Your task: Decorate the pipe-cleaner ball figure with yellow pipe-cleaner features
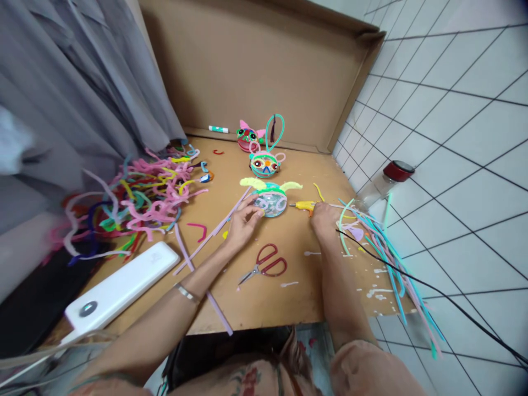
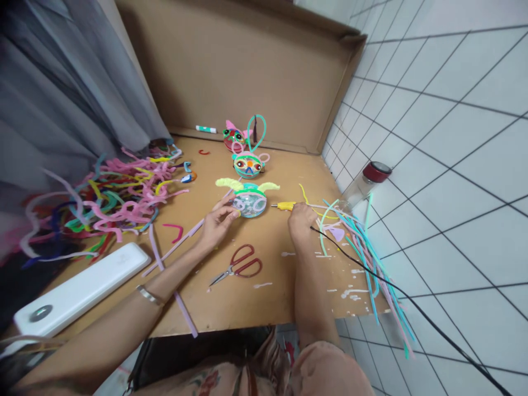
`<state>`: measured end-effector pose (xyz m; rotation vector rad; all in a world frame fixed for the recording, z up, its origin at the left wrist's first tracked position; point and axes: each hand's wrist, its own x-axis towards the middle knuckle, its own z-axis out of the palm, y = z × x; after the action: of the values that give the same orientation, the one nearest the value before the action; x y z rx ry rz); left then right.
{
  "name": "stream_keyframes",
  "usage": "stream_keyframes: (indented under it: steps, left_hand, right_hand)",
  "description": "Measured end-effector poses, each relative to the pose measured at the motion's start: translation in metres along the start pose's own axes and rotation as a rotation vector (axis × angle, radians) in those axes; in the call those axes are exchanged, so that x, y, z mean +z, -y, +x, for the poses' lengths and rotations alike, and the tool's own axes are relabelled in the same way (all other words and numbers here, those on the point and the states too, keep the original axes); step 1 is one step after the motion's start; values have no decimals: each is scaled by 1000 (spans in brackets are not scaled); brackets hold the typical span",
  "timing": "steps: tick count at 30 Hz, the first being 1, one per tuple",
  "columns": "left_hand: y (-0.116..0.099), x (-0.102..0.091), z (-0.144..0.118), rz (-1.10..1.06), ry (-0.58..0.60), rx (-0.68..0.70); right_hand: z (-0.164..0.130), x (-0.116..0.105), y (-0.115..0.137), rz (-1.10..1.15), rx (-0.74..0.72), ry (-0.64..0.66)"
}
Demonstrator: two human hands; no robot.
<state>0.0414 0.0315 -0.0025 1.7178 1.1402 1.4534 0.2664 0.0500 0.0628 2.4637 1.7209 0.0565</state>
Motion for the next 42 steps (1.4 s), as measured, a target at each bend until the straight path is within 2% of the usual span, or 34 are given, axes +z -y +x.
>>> stream_keyframes:
  steps: [3,5,10,21,25,29,32,35,38,42]
  left_hand:
    - [-1,0,0,-10,-5,-1]
    - [-1,0,0,-14,-3,2]
    - [-4,0,-1,-19,-14,5]
    - [-5,-2,0,-36,-28,6]
    - [-6,-2,0,-29,-13,6]
    - [-7,-1,0,-34,18,30]
    - [-9,-1,-1,-33,68,44]
    - [-10,-1,1,-60,95,48]
    - [-9,-3,3,-65,67,58]
    - [-9,-5,3,-24,43,70]
  right_hand:
    - [-8,-8,4,27,31,-84]
    - [-12,-11,7,83,-6,-132]
    - [-17,-11,16,225,-100,-88]
    - [-16,-10,20,280,-107,-99]
    - [-10,-1,22,533,-242,-140]
    - [-1,12,27,896,-343,-76]
    - [3,21,31,1117,-394,35]
    - [2,25,34,1306,-381,163]
    - [0,25,38,1381,-356,226]
    - [0,23,38,1307,-373,198]
